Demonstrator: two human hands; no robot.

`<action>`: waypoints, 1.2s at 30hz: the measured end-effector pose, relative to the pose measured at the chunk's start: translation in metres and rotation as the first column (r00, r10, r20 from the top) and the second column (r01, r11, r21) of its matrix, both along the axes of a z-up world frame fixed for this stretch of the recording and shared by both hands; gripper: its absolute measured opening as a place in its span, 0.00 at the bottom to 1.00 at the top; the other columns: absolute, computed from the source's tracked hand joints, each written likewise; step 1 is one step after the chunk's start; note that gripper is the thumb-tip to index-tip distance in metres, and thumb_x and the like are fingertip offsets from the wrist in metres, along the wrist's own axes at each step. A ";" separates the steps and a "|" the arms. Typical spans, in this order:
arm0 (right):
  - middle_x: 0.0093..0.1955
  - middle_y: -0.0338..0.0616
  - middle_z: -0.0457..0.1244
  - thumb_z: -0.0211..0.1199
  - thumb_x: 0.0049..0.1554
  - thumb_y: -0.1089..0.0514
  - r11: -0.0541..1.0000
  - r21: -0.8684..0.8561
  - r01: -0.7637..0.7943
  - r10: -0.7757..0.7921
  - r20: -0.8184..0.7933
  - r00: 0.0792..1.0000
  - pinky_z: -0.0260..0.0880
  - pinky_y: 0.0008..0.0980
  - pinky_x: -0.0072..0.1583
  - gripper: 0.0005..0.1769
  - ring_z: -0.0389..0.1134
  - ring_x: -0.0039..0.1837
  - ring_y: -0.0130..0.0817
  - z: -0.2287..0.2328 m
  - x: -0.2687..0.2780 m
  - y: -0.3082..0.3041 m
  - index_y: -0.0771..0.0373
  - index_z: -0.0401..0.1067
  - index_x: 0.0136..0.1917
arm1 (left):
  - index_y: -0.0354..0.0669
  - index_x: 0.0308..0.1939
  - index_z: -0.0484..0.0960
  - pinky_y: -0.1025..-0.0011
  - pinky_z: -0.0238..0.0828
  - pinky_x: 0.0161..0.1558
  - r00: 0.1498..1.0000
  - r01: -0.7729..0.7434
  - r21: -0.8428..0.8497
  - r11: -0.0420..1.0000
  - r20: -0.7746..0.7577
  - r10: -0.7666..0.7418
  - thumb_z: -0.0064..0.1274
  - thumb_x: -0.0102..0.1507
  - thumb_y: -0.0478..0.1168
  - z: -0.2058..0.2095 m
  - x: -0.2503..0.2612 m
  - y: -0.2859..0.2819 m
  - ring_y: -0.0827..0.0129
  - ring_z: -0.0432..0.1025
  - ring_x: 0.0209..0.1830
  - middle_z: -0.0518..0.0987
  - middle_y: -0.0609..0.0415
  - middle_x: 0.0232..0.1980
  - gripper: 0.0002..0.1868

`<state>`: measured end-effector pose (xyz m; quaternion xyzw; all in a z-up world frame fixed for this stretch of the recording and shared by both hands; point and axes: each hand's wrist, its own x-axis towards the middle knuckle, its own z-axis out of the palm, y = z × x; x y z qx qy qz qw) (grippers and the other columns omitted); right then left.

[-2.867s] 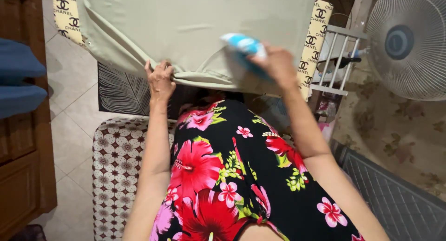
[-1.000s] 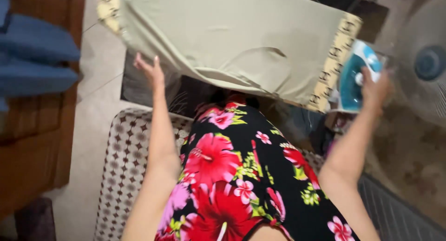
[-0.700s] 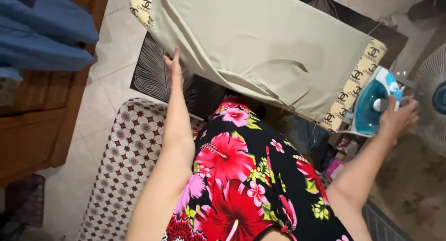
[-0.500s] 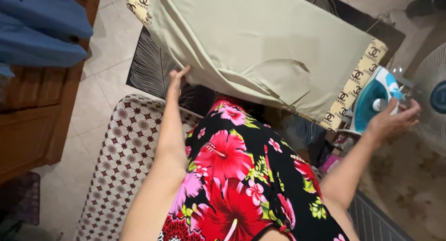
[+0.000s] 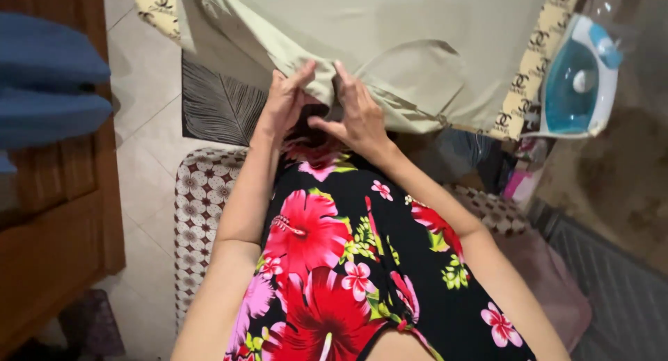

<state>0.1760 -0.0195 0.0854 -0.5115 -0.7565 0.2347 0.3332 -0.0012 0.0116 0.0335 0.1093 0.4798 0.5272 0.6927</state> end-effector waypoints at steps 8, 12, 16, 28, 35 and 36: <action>0.52 0.44 0.63 0.72 0.55 0.40 0.964 0.249 0.096 -0.162 0.262 0.951 0.74 0.34 0.40 0.49 0.67 0.42 0.35 0.004 -0.012 0.041 0.59 0.50 0.77 | 0.28 0.43 0.84 0.76 0.83 0.27 0.995 0.095 0.162 0.982 -0.026 -0.092 0.62 0.61 0.36 0.085 0.003 0.024 0.67 0.81 0.29 0.85 0.47 0.37 0.12; 0.42 0.41 0.63 0.54 0.43 0.79 0.903 0.394 0.172 -0.320 0.350 0.880 0.57 0.26 0.28 0.33 0.55 0.31 0.28 -0.007 0.010 0.064 0.60 0.67 0.60 | 0.21 0.42 0.80 0.72 0.89 0.31 1.000 -0.003 0.166 0.986 0.031 -0.002 0.63 0.61 0.33 0.076 -0.002 0.032 0.57 0.84 0.33 0.85 0.39 0.38 0.14; 0.48 0.41 0.61 0.62 0.39 0.76 0.923 0.270 0.274 -0.385 0.657 0.648 0.68 0.20 0.30 0.35 0.60 0.37 0.31 -0.009 0.086 0.059 0.57 0.67 0.60 | 0.36 0.43 0.53 0.63 0.87 0.30 0.977 -0.195 0.113 0.974 0.115 0.182 0.60 0.63 0.33 0.048 -0.017 0.042 0.62 0.82 0.36 0.83 0.41 0.42 0.25; 0.42 0.36 0.69 0.76 0.46 0.62 0.847 0.344 0.406 -0.502 0.770 0.393 0.63 0.43 0.50 0.13 0.65 0.46 0.35 -0.015 0.289 0.132 0.46 0.85 0.44 | 0.33 0.43 0.76 0.75 0.90 0.31 0.879 0.221 0.271 0.937 -0.471 -0.071 0.61 0.62 0.51 0.038 -0.019 0.148 0.63 0.87 0.30 0.87 0.45 0.32 0.22; 0.52 0.45 0.67 0.66 0.45 0.70 0.872 -0.035 0.488 -0.384 0.569 0.727 0.62 0.54 0.57 0.16 0.64 0.55 0.50 -0.062 0.282 0.152 0.58 0.79 0.47 | 0.44 0.63 0.74 0.43 0.54 0.69 -0.122 0.538 -0.079 0.839 -0.992 -0.015 0.65 0.61 0.36 -0.051 -0.088 0.172 0.46 0.58 0.69 0.64 0.43 0.68 0.26; 0.52 0.45 0.66 0.63 0.47 0.69 0.879 0.007 0.477 -0.386 0.598 0.702 0.63 0.51 0.58 0.13 0.62 0.55 0.49 -0.070 0.283 0.151 0.58 0.79 0.46 | 0.47 0.68 0.71 0.39 0.50 0.70 -0.237 0.498 -0.212 0.841 -0.966 -0.103 0.61 0.64 0.34 -0.044 -0.094 0.169 0.45 0.51 0.74 0.57 0.44 0.75 0.29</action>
